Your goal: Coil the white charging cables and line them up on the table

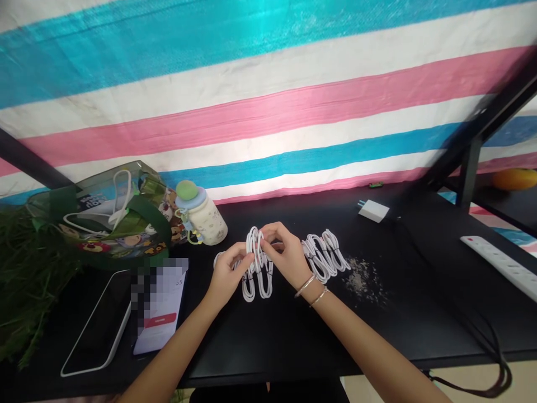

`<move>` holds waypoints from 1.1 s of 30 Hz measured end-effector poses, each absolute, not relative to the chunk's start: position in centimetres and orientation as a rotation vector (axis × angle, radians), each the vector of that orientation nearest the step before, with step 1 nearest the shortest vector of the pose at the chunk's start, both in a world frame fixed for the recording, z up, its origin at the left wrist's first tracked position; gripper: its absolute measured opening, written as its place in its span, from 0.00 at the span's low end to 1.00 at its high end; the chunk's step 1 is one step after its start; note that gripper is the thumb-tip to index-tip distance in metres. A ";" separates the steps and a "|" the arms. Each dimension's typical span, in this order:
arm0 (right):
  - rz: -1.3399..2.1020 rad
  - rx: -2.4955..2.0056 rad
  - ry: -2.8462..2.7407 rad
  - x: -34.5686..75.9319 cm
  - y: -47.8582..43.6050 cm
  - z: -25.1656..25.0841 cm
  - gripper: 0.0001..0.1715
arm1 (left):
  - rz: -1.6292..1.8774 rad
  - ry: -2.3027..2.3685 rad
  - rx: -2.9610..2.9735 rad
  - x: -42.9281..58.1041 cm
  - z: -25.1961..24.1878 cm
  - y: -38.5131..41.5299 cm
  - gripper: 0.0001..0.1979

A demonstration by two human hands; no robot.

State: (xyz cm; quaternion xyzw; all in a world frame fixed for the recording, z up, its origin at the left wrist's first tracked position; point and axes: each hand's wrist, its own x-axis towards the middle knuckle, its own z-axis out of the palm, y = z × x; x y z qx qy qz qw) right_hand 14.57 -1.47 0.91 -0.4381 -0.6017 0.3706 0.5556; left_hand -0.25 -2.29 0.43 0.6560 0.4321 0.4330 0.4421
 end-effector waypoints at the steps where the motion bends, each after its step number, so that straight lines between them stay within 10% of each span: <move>1: 0.879 -1.037 -1.427 14.6 -1.5 0.9 0.07 | 1.067 1.071 1.629 -0.2 0.5 -2.3 0.11; 33: 0.776 -0.929 -1.459 14.7 -1.5 1.0 0.04 | 1.017 0.975 1.595 0.3 1.2 -2.6 0.09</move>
